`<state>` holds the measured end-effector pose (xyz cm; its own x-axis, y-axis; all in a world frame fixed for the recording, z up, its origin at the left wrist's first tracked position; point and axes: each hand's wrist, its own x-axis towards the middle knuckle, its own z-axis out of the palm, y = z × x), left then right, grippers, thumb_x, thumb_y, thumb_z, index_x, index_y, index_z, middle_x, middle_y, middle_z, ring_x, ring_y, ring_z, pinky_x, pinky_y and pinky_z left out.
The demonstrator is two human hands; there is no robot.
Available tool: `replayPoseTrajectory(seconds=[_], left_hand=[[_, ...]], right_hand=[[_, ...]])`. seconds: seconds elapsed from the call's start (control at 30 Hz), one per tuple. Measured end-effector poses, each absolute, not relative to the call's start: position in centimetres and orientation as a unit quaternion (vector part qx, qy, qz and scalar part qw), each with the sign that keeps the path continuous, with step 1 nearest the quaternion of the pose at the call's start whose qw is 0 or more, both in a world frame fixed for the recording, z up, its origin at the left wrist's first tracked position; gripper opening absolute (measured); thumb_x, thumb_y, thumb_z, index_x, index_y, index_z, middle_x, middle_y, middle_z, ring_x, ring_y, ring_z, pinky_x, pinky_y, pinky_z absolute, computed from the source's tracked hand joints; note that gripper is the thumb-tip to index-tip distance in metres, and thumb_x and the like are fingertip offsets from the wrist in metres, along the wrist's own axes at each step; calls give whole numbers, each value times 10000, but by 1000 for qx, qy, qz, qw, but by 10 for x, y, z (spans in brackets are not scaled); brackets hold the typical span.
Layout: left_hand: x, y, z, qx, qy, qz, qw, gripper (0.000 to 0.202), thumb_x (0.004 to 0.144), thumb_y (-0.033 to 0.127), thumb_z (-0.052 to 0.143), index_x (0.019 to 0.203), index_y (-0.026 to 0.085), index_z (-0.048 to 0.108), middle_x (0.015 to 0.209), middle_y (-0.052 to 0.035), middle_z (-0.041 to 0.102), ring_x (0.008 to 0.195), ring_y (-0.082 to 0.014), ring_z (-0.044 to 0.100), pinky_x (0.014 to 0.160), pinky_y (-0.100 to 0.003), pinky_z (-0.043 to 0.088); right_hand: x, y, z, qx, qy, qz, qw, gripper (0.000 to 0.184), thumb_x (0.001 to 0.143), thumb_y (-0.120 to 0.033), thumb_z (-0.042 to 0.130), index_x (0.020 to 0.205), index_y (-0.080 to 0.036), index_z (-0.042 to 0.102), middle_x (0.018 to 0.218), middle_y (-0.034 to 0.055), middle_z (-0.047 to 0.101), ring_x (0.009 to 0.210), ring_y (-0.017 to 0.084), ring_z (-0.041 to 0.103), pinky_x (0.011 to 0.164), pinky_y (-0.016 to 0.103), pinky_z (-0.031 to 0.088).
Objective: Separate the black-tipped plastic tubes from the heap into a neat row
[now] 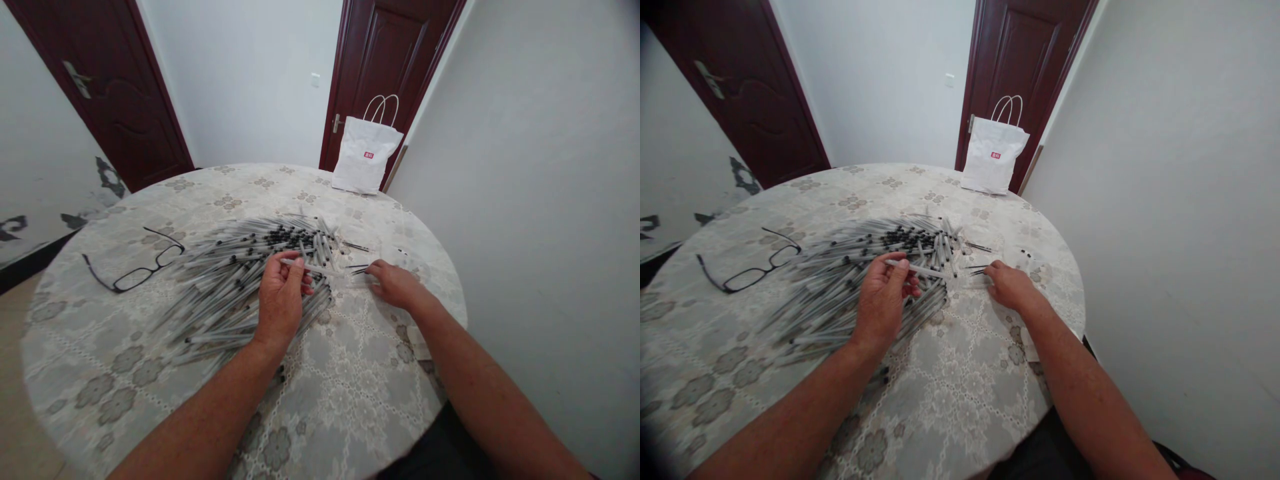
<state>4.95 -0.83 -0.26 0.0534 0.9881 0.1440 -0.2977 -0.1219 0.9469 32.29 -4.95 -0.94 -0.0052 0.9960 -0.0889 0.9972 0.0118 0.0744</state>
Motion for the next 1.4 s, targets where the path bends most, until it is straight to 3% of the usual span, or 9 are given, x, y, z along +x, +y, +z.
replayPoseTrajectory(seconds=[0.17, 0.53, 0.83, 1.03, 1.27, 1.4], left_hand=[[50, -7, -4, 470, 369, 580, 554, 370, 866, 455, 669, 1127, 205, 592, 831, -8, 617, 679, -140, 629, 513, -230, 566], [50, -7, -4, 468, 370, 578, 557, 368, 866, 443, 670, 1127, 197, 587, 818, -7, 613, 671, -143, 622, 505, -236, 563], [51, -8, -3, 467, 376, 575, 557, 345, 859, 438, 672, 1105, 208, 594, 811, -2, 620, 663, -143, 627, 505, -236, 561], [52, -10, -2, 474, 369, 573, 558, 310, 877, 414, 658, 1105, 212, 597, 820, -4, 620, 681, -147, 622, 504, -241, 565], [53, -6, -8, 485, 377, 554, 562, 334, 867, 425, 666, 1104, 196, 608, 826, -20, 638, 696, -159, 632, 497, -244, 561], [55, -7, -7, 500, 389, 512, 581, 373, 856, 451, 662, 1094, 164, 638, 867, -55, 686, 719, -173, 652, 503, -257, 564]], right_hand=[[330, -40, -19, 694, 718, -13, 52, 336, 927, -165, 546, 1255, -188, 613, 1241, 111, 618, 1060, 203, 643, 883, 268, 436], [312, -28, -35, 695, 718, -2, 20, 360, 1014, -200, 436, 1338, -175, 591, 1278, 128, 635, 1201, 197, 581, 990, 267, 409], [313, -35, -39, 755, 653, 41, 46, 331, 1029, -275, 415, 1297, -186, 586, 1252, 139, 640, 1091, 228, 651, 883, 296, 472], [326, -44, -42, 737, 674, 44, -36, 447, 971, -235, 508, 1411, -162, 519, 1387, 143, 571, 1171, 237, 611, 959, 286, 458], [333, -44, -40, 717, 692, 13, -87, 345, 944, -223, 556, 1274, -152, 632, 1309, 128, 622, 1144, 225, 615, 981, 298, 458], [332, -52, -18, 694, 694, 27, -189, 298, 964, -241, 538, 1216, -141, 663, 1202, 130, 680, 1049, 217, 647, 957, 327, 474]])
